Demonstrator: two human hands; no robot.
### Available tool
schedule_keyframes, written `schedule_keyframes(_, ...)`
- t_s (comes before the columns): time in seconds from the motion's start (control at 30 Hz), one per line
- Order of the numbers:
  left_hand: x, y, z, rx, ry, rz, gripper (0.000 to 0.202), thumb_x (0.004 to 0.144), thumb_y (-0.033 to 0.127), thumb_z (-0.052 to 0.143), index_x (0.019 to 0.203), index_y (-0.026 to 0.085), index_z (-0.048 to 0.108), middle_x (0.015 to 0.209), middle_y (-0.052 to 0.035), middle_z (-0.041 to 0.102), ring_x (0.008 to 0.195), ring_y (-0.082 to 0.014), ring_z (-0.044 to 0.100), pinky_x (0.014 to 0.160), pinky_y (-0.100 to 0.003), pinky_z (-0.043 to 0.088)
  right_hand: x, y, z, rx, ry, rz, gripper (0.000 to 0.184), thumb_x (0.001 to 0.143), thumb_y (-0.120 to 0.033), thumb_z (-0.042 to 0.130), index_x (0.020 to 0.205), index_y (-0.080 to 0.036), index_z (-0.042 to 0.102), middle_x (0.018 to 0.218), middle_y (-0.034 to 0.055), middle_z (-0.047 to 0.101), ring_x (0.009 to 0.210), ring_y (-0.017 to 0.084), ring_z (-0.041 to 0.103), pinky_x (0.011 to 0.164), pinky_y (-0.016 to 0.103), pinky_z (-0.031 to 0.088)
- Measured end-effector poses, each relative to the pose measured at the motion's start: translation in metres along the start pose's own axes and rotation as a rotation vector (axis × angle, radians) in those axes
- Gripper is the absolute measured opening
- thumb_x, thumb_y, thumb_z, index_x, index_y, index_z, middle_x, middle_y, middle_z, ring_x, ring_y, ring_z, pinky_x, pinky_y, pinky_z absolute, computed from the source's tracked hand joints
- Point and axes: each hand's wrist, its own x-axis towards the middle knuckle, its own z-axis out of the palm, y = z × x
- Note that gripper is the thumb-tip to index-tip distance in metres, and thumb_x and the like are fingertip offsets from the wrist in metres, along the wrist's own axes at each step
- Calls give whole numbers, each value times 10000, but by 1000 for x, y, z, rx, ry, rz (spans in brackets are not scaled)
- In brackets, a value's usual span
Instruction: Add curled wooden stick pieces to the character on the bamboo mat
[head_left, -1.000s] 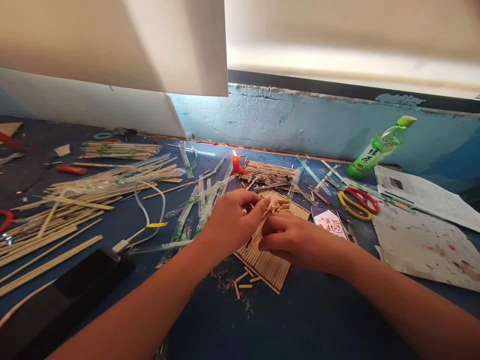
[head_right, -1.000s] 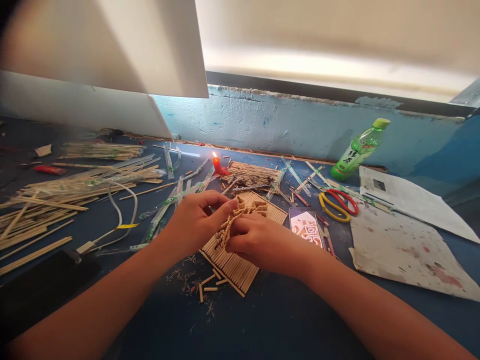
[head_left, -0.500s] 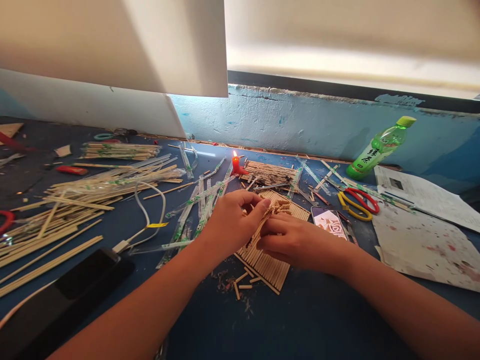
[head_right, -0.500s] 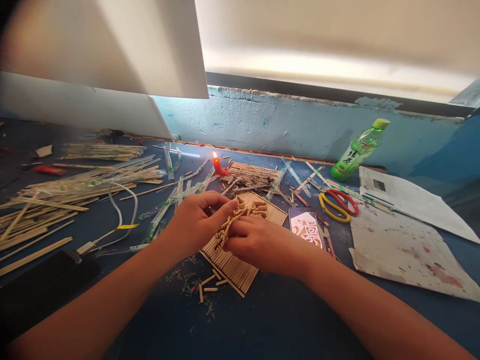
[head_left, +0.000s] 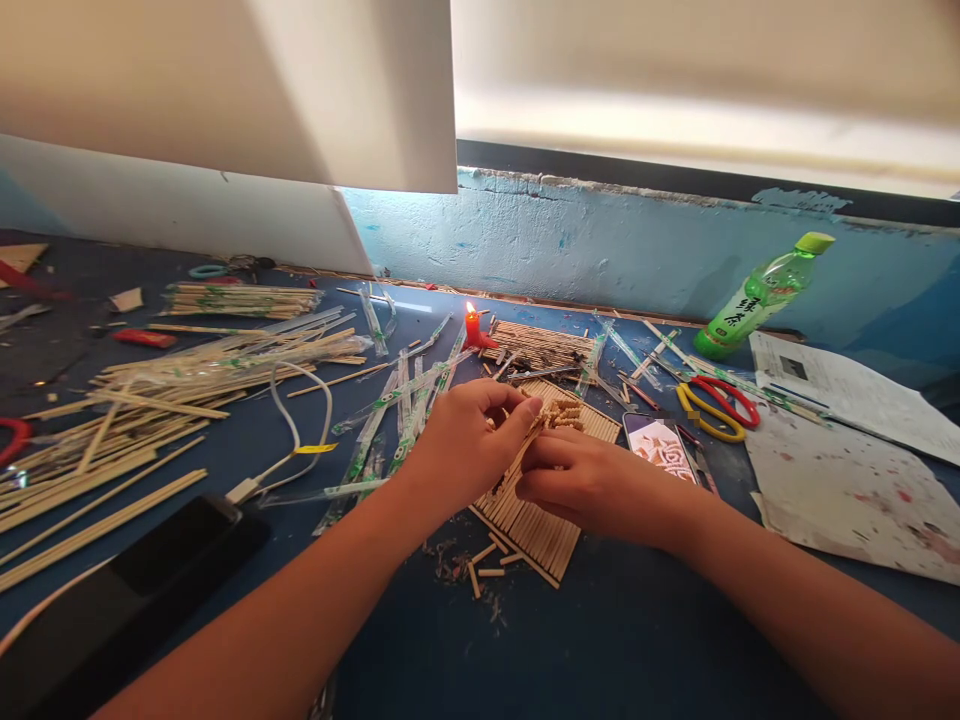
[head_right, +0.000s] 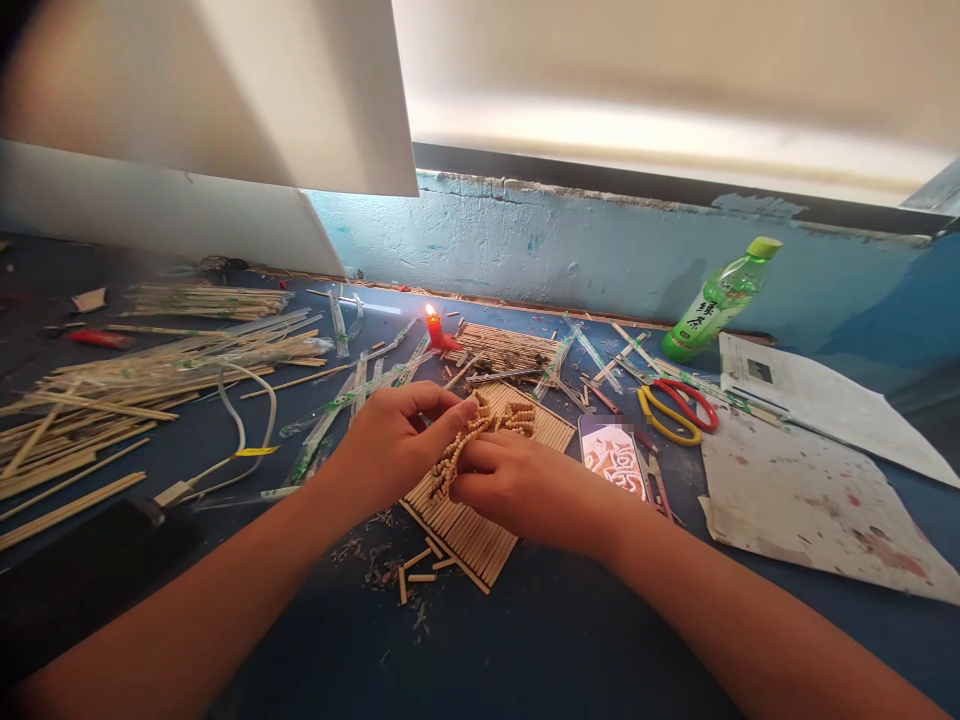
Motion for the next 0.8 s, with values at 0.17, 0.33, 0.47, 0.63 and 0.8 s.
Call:
schedule_keyframes(0.17, -1, 0, 1, 1, -4, 9, 288, 904, 421, 572, 817, 197, 730, 776, -24, 726, 621, -143, 601, 563, -270, 445, 0, 0, 1, -11, -3, -2, 175, 922, -90, 499, 926, -171, 654, 943, 73, 598, 879, 161, 529, 840, 299, 449)
schedule_keyframes(0.33, -1, 0, 1, 9, -1, 3, 280, 900, 417, 576, 817, 200, 733, 778, -26, 731, 609, -141, 600, 557, -270, 446, 0, 0, 2, -20, 9, 4, 174, 916, -84, 503, 898, -168, 654, 918, 70, 589, 850, 156, 529, 821, 292, 460)
schedule_keyframes(0.47, 0, 0, 1, 6, -1, 4, 282, 895, 420, 579, 822, 197, 735, 782, -29, 733, 599, -139, 596, 547, -268, 446, -1, -1, 4, -34, 9, 8, 179, 919, -85, 498, 895, -171, 653, 920, 68, 587, 854, 155, 528, 820, 292, 461)
schedule_keyframes(0.63, 0, 2, 0, 3, -2, -6, 279, 889, 418, 583, 811, 196, 733, 754, -25, 726, 587, -138, 588, 538, -269, 440, -1, 0, 3, -44, -4, 4, 176, 921, -90, 497, 918, -174, 652, 927, 66, 587, 870, 159, 536, 830, 298, 464)
schedule_keyframes(0.8, 0, 2, -2, -11, 6, -12, 299, 893, 441, 579, 818, 194, 728, 745, -26, 723, 593, -146, 595, 536, -269, 443, -3, 2, -7, 30, 5, 18, 205, 894, -136, 570, 1082, -177, 639, 1024, 101, 604, 989, 201, 563, 880, 350, 474)
